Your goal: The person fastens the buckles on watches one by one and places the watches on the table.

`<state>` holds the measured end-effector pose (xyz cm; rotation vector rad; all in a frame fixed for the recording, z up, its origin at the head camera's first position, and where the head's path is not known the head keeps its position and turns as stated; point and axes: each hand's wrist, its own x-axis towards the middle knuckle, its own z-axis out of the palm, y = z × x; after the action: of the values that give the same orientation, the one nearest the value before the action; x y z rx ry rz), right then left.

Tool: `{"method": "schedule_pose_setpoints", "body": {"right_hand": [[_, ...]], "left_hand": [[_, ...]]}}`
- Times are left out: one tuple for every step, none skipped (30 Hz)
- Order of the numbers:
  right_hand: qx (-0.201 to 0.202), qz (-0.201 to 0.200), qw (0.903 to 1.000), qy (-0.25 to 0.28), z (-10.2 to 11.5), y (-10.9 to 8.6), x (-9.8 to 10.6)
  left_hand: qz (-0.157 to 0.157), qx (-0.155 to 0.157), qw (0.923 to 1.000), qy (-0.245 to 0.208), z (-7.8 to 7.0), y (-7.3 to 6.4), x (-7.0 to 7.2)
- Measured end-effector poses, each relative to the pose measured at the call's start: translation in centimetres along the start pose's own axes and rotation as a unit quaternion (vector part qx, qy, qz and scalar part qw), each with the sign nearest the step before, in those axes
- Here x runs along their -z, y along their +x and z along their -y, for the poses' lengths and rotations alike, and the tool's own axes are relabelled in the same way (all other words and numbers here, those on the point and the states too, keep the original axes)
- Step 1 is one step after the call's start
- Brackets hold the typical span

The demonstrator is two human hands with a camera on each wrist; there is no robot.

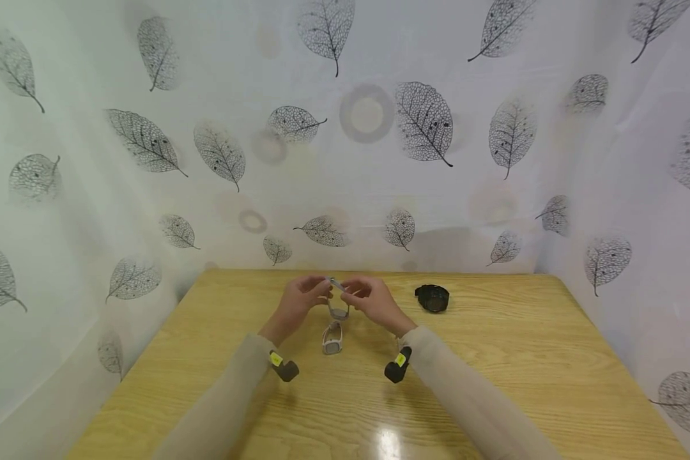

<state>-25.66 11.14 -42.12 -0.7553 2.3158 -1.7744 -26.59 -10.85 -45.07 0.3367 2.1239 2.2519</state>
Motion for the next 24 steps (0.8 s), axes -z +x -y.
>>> {"method": "schedule_pose_setpoints", "body": {"right_hand": [[-0.001, 0.002, 1.0000, 0.005, -0.2, 0.0, 0.0], [-0.003, 0.002, 0.9999, 0.010, -0.3, -0.1, 0.1], [-0.002, 0.002, 0.9999, 0.014, -0.5, -0.1, 0.1], [-0.001, 0.001, 0.9998, 0.017, -0.7, -0.1, 0.1], [0.001, 0.000, 0.9998, 0.021, -0.9, -0.1, 0.1], [0.002, -0.001, 0.9997, 0.023, -1.0, -0.1, 0.1], [0.003, -0.003, 0.9997, 0.023, -1.1, -0.1, 0.1], [0.004, -0.004, 0.9997, 0.023, -1.2, -0.1, 0.1], [0.005, -0.006, 0.9997, 0.023, -1.2, -0.1, 0.1], [0.003, -0.007, 0.9997, 0.023, -1.2, -0.1, 0.0], [0.003, -0.007, 0.9997, 0.023, -1.1, -0.1, 0.0], [0.002, -0.007, 0.9997, 0.021, -1.1, -0.2, 0.0], [0.003, -0.006, 0.9998, 0.017, -1.0, -0.2, -0.1], [0.004, -0.004, 0.9999, 0.014, -0.9, -0.2, -0.1], [0.006, -0.001, 0.9999, 0.010, -0.7, -0.2, -0.2], [0.009, 0.001, 1.0000, 0.003, -0.6, -0.2, -0.2], [0.012, 0.004, 0.9999, -0.003, -0.5, -0.3, -0.3], [0.016, 0.005, 0.9998, -0.008, -0.4, -0.3, -0.3], [0.020, 0.006, 0.9997, -0.011, -0.3, -0.3, -0.3], [0.021, 0.006, 0.9997, -0.011, -0.2, -0.3, -0.4], [0.023, 0.005, 0.9997, -0.012, -0.2, -0.4, -0.4], [0.022, 0.005, 0.9997, -0.012, -0.2, -0.3, -0.4], [0.021, 0.005, 0.9997, -0.009, -0.3, -0.3, -0.4], [0.019, 0.004, 0.9998, -0.010, -0.4, -0.3, -0.4]], "left_hand": [[0.000, -0.001, 1.0000, 0.000, 0.0, 0.0, 0.1], [-0.001, -0.001, 1.0000, -0.002, 0.0, 0.0, 0.1], [0.000, -0.002, 1.0000, -0.005, 0.0, 0.0, 0.2], [0.000, -0.003, 1.0000, -0.006, 0.1, 0.0, 0.2], [0.001, -0.004, 1.0000, -0.009, 0.2, 0.1, 0.3], [0.002, -0.004, 0.9999, -0.012, 0.2, 0.1, 0.3], [0.004, -0.006, 0.9999, -0.014, 0.3, 0.1, 0.4], [0.006, -0.007, 0.9998, -0.017, 0.3, 0.1, 0.4], [0.008, -0.007, 0.9998, -0.017, 0.4, 0.0, 0.4], [0.010, -0.008, 0.9998, -0.017, 0.4, 0.0, 0.4], [0.013, -0.008, 0.9998, -0.015, 0.4, 0.0, 0.4], [0.016, -0.008, 0.9998, -0.012, 0.4, 0.0, 0.3], [0.022, -0.007, 0.9997, -0.008, 0.5, 0.0, 0.3], [0.026, -0.006, 0.9996, -0.002, 0.5, 0.0, 0.2], [0.031, -0.004, 0.9995, 0.004, 0.6, -0.1, 0.2], [0.036, -0.004, 0.9993, 0.009, 0.6, 0.0, 0.1], [0.040, -0.002, 0.9991, 0.014, 0.7, 0.0, 0.1], [0.043, 0.000, 0.9989, 0.017, 0.7, 0.0, 0.0], [0.044, 0.000, 0.9988, 0.020, 0.8, 0.0, 0.0], [0.044, 0.001, 0.9988, 0.022, 0.8, 0.0, 0.0], [0.043, 0.002, 0.9988, 0.023, 0.8, 0.0, 0.0], [0.042, 0.003, 0.9988, 0.025, 0.8, 0.0, -0.1], [0.041, 0.004, 0.9988, 0.026, 0.8, 0.0, -0.1], [0.040, 0.005, 0.9989, 0.026, 0.8, 0.0, -0.1]]}}
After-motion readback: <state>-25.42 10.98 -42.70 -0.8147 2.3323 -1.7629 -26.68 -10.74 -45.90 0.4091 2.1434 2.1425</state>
